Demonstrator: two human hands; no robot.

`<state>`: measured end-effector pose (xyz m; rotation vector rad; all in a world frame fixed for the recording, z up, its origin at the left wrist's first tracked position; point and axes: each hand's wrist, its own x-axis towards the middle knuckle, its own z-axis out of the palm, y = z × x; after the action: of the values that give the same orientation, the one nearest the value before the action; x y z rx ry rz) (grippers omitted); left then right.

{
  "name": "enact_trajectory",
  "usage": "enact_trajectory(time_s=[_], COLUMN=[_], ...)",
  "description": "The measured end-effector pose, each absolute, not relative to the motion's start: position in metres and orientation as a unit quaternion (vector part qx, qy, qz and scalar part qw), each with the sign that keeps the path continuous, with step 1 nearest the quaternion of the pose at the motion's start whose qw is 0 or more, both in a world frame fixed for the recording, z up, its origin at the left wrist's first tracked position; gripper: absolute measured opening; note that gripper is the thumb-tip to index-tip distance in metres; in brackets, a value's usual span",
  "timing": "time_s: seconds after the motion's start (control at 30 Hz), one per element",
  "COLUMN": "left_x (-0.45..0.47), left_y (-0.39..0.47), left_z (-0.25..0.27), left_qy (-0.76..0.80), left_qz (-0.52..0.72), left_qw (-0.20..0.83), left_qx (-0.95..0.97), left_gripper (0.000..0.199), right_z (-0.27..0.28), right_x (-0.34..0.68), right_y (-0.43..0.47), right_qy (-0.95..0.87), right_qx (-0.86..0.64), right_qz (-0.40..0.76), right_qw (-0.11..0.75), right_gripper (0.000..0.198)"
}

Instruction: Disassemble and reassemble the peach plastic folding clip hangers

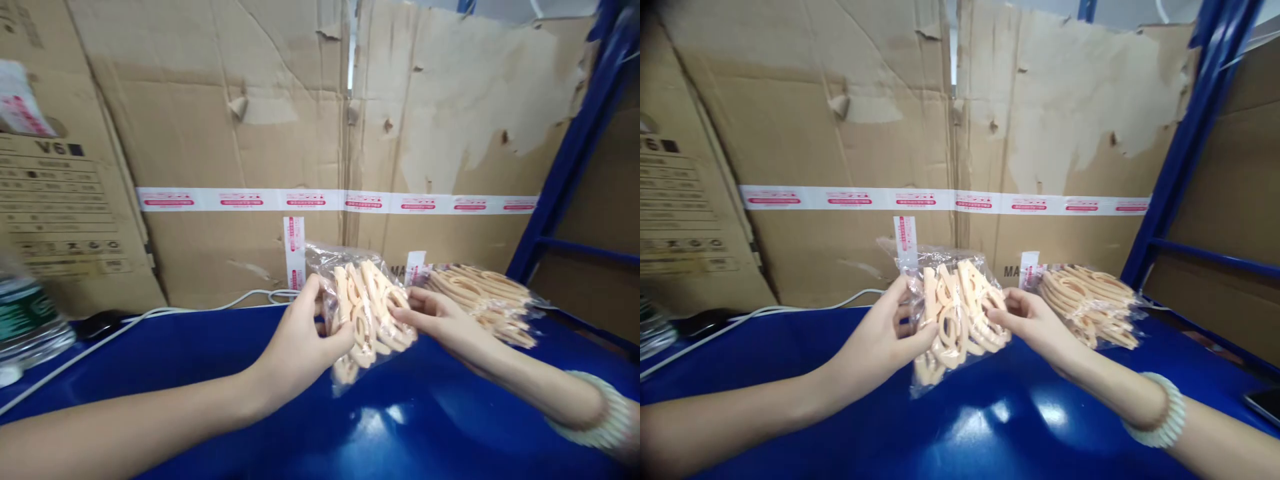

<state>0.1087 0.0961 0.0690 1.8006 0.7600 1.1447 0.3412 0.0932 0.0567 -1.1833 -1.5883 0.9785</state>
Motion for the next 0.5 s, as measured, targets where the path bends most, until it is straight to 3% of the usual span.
enact_trajectory(time_s=[0.13,0.23,0.37,0.5], left_x=[0.053,0.029,0.017,0.009], left_y=[0.083,0.073,0.058,0.048], left_z=[0.061,0.046,0.022,0.02], left_qy=[0.237,0.171,0.186,0.208], left_qz=[0.423,0.3,0.216,0.229], left_qw=[0.035,-0.134,-0.158,-0.036], left_qx=[0.874,0.929,0.945,0.95], left_gripper=[0.028,0.03,0.024,0.027], right_z=[0.039,0.027,0.015,0.026], right_x=[0.282,0.249,0.233,0.251], right_y=[0.132,0.164,0.197,0.206], right_qy=[-0.735,-0.785,-0.798,-0.788], right_qx=[-0.358,-0.303,-0.297,-0.328], right_qz=[0.409,0.369,0.363,0.324], right_qw=[0.406,0.394,0.377,0.408], right_gripper=[0.026,0.023,0.026,0.02])
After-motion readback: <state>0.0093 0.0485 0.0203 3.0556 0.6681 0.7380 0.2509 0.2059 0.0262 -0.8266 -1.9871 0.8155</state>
